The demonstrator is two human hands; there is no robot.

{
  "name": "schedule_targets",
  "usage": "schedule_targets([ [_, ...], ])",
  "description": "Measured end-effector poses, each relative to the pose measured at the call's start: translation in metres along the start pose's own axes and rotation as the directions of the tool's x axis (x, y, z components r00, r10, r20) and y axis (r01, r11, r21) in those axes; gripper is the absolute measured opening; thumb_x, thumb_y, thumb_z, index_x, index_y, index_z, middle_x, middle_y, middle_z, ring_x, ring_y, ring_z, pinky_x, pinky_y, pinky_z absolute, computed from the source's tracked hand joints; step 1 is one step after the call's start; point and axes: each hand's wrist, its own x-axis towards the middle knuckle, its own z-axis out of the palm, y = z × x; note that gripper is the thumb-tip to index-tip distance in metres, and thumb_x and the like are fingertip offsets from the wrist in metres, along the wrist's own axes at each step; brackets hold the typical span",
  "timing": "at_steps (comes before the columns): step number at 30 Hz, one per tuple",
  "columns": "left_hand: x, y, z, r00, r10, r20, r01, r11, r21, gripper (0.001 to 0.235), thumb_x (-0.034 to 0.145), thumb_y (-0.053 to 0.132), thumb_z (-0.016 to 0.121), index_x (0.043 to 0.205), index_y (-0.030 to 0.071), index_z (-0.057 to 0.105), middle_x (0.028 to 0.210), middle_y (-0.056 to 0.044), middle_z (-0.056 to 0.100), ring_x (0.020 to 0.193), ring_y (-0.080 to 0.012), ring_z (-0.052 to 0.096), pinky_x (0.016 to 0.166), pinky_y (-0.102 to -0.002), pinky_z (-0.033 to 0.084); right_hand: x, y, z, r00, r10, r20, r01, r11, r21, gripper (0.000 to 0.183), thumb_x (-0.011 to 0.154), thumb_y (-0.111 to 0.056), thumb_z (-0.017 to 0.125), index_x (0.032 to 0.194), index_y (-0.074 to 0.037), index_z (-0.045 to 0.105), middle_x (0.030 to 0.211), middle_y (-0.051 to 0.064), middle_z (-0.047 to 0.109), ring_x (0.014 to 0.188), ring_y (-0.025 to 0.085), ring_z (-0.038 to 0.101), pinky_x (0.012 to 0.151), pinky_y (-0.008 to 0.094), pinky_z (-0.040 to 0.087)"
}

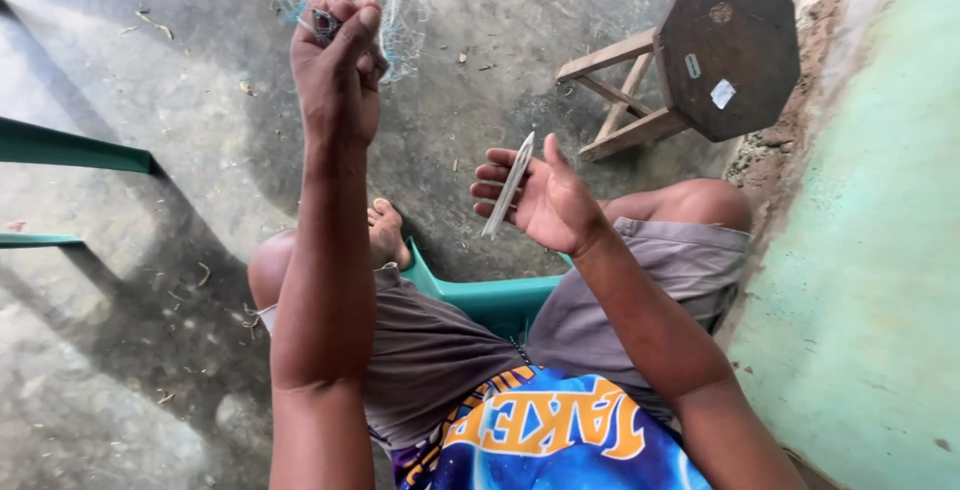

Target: The person sits on a green plastic chair and uses a small wooden tool to mend a fishing net. They repeatedly pull threads through the netting and adjust the mesh with both hands.

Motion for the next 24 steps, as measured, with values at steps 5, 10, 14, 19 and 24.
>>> schedule_targets([
  [5, 0.002, 0.003, -0.01, 0.999, -0.015, -0.048, 0.017, 0.998, 0.054, 0.025, 0.09, 0.003, 0.081, 0.087, 0.02, 0.063, 0.098, -0.004, 0.075, 0.055, -0.0013, 0.047, 0.05, -0.018, 0.039, -0.028, -0.016, 0.013, 0.995, -0.099, -0.016, 0.097, 0.991, -0.097, 0.08, 0.094, -0.066, 0.054, 0.136, 0.002, 0.055, 0.126, 0.023, 0.066, 0.119, 0.041, 0.064, 0.106, 0.058, 0.051],
  [10, -0.002, -0.004, -0.013, 0.996, -0.043, -0.075, 0.048, 0.997, 0.057, 0.026, 0.089, 0.004, 0.084, 0.085, 0.021, 0.064, 0.098, -0.004, 0.077, 0.053, -0.0005, 0.047, 0.05, -0.018, 0.038, -0.04, -0.022, 0.014, 0.982, -0.177, -0.072, 0.17, 0.98, -0.102, 0.081, 0.089, -0.065, 0.06, 0.134, 0.003, 0.056, 0.124, 0.023, 0.065, 0.12, 0.042, 0.062, 0.109, 0.056, 0.048],
  [14, -0.003, -0.007, -0.013, 0.999, -0.032, -0.043, 0.034, 0.998, 0.044, 0.023, 0.091, 0.003, 0.08, 0.086, 0.018, 0.063, 0.095, -0.005, 0.076, 0.049, -0.0014, 0.045, 0.046, -0.019, 0.037, -0.043, -0.022, -0.004, 0.963, -0.26, -0.072, 0.243, 0.952, -0.185, 0.058, 0.096, -0.043, 0.062, 0.133, 0.002, 0.057, 0.123, 0.02, 0.065, 0.11, 0.034, 0.062, 0.098, 0.046, 0.049],
  [19, -0.003, -0.022, -0.018, 0.994, -0.048, -0.096, 0.034, 0.989, -0.141, 0.021, 0.087, -0.002, 0.076, 0.087, 0.013, 0.061, 0.093, -0.01, 0.076, 0.044, -0.007, 0.044, 0.043, -0.023, 0.033, -0.044, -0.038, -0.015, 0.827, -0.56, -0.041, 0.498, 0.766, -0.407, 0.045, 0.101, -0.037, 0.066, 0.131, -0.003, 0.061, 0.114, 0.011, 0.069, 0.09, 0.02, 0.065, 0.077, 0.033, 0.056],
  [24, -0.014, -0.032, -0.018, 0.973, -0.189, -0.13, 0.14, 0.938, -0.316, 0.01, 0.092, 0.017, 0.069, 0.096, 0.016, 0.06, 0.09, 0.0, 0.073, 0.049, -0.0053, 0.04, 0.051, -0.021, 0.032, -0.043, -0.064, -0.002, 0.378, -0.858, 0.348, 0.877, 0.212, -0.431, 0.047, 0.109, -0.042, 0.045, 0.147, -0.013, 0.051, 0.142, 0.02, 0.061, 0.132, 0.039, 0.063, 0.107, 0.05, 0.06],
])
